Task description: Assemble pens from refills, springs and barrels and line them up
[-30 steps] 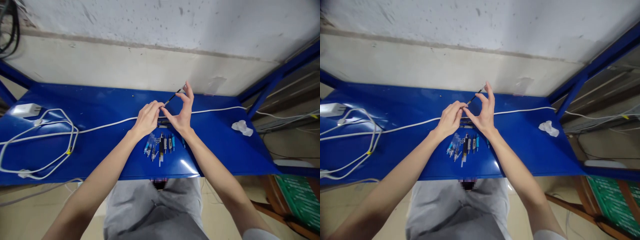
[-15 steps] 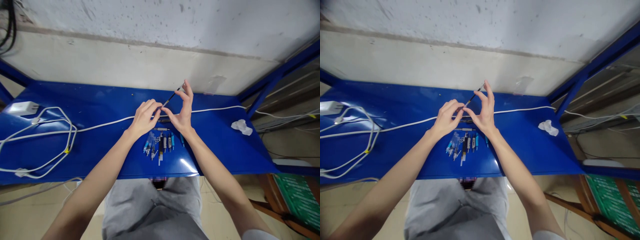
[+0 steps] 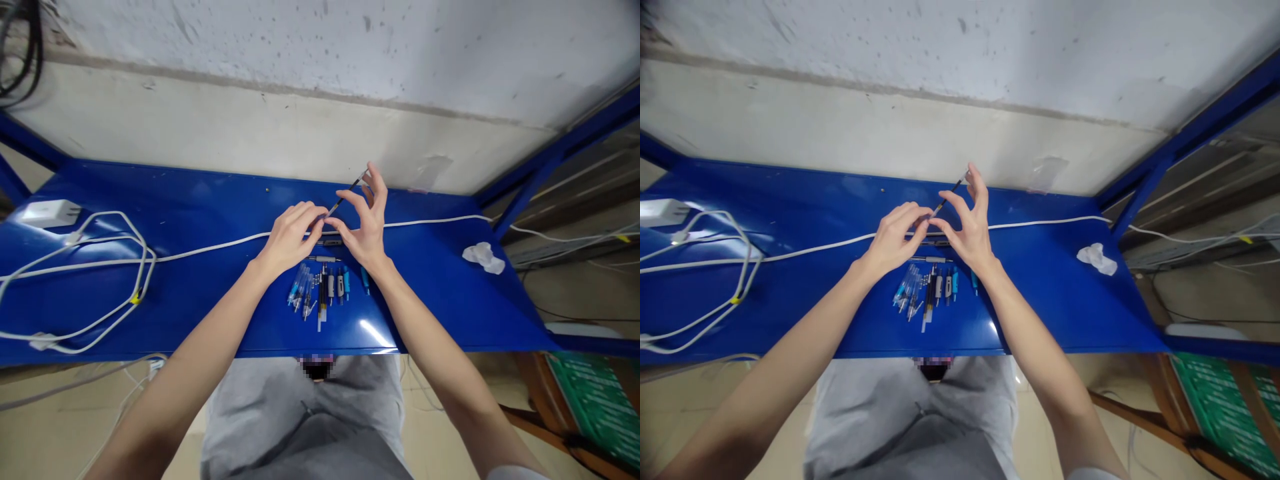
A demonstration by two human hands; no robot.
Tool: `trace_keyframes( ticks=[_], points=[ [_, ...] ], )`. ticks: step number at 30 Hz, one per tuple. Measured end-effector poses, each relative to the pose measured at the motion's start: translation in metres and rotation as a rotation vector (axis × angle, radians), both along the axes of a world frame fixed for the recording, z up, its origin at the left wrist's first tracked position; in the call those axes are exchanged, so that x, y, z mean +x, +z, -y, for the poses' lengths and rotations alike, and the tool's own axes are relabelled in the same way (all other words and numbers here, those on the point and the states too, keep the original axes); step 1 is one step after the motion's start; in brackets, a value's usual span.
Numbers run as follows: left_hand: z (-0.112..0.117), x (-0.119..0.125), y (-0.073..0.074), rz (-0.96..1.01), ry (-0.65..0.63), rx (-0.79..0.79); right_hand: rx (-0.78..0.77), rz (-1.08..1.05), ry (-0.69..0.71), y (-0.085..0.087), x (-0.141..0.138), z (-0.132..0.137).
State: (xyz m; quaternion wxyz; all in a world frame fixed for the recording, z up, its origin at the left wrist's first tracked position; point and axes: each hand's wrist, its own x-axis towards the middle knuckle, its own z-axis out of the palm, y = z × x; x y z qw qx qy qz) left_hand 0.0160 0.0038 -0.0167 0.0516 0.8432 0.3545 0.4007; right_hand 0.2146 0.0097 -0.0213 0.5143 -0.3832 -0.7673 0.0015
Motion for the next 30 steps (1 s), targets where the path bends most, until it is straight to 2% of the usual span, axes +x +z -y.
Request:
trace_keyframes(
  ticks=[3,8,16,21,30],
  points=[
    [-0.001,-0.001,0.0,0.014,-0.022,-0.007,0.008,0.0,0.025,0.0,0.0,0.0],
    [0.003,-0.001,0.002,0.086,-0.07,-0.104,-0.031,0.037,0.013,0.0,0.0,0.0],
    [0.004,0.001,0.001,0.156,-0.142,-0.162,-0.023,0.011,-0.009,-0.009,0.002,-0.007],
    [0.006,0.001,0.002,0.187,-0.154,-0.182,-0.047,0.014,0.006,-0.013,0.003,-0.011],
    [0.011,0.003,0.007,0.145,-0.141,-0.231,-0.128,-0.028,0.061,-0.007,0.002,-0.005]
  ],
)
